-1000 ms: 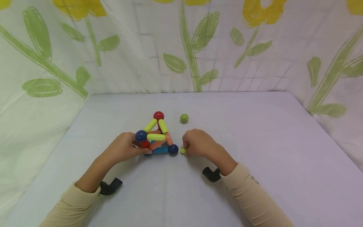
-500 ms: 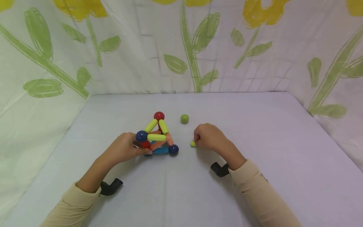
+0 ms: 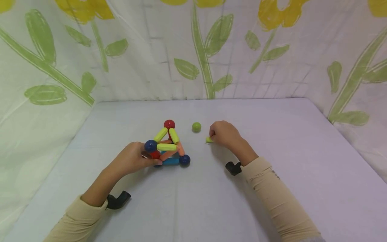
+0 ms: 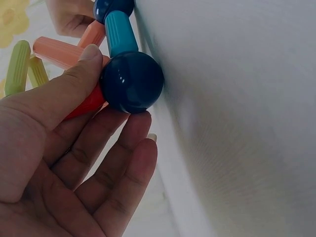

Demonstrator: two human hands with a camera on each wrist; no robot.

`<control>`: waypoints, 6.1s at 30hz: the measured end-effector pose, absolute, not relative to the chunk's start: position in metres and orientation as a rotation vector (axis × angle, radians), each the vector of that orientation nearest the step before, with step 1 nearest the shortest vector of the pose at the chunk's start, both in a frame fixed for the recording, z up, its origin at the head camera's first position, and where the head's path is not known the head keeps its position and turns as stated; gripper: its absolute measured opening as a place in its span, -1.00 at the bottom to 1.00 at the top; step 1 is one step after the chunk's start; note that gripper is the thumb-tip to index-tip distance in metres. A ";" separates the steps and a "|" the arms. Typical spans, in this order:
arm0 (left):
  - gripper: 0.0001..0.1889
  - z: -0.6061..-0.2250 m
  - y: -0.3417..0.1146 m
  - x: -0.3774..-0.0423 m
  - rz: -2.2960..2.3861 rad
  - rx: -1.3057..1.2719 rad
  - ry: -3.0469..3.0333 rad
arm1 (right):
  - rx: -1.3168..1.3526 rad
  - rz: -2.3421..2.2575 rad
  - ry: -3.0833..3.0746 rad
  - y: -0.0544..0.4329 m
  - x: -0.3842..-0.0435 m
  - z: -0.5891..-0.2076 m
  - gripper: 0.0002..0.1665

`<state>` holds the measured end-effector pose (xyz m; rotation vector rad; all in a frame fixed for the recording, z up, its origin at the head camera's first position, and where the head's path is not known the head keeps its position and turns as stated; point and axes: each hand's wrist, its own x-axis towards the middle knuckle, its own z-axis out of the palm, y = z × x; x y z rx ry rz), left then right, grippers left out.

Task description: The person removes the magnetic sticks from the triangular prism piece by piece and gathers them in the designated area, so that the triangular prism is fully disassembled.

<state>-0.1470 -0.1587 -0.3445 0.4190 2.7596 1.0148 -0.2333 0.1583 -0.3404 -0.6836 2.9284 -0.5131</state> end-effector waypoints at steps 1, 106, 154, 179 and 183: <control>-0.71 -0.345 -0.159 -0.147 1.016 0.416 2.758 | -0.682 -0.516 2.928 0.159 -0.234 -0.341 -0.88; -0.72 -0.344 -0.159 -0.145 1.031 0.462 2.777 | -0.717 -0.719 2.963 0.180 -0.230 -0.356 -0.90; -0.70 -0.345 -0.159 -0.145 1.034 0.445 2.776 | -0.666 -0.733 2.976 0.178 -0.232 -0.358 -0.79; -0.71 -0.344 -0.160 -0.145 1.074 0.474 2.752 | -1.613 -0.912 2.886 0.088 -0.168 -0.314 -0.62; -0.72 -0.345 -0.160 -0.145 1.078 0.476 2.742 | -1.683 -0.848 2.896 0.079 -0.165 -0.313 -0.62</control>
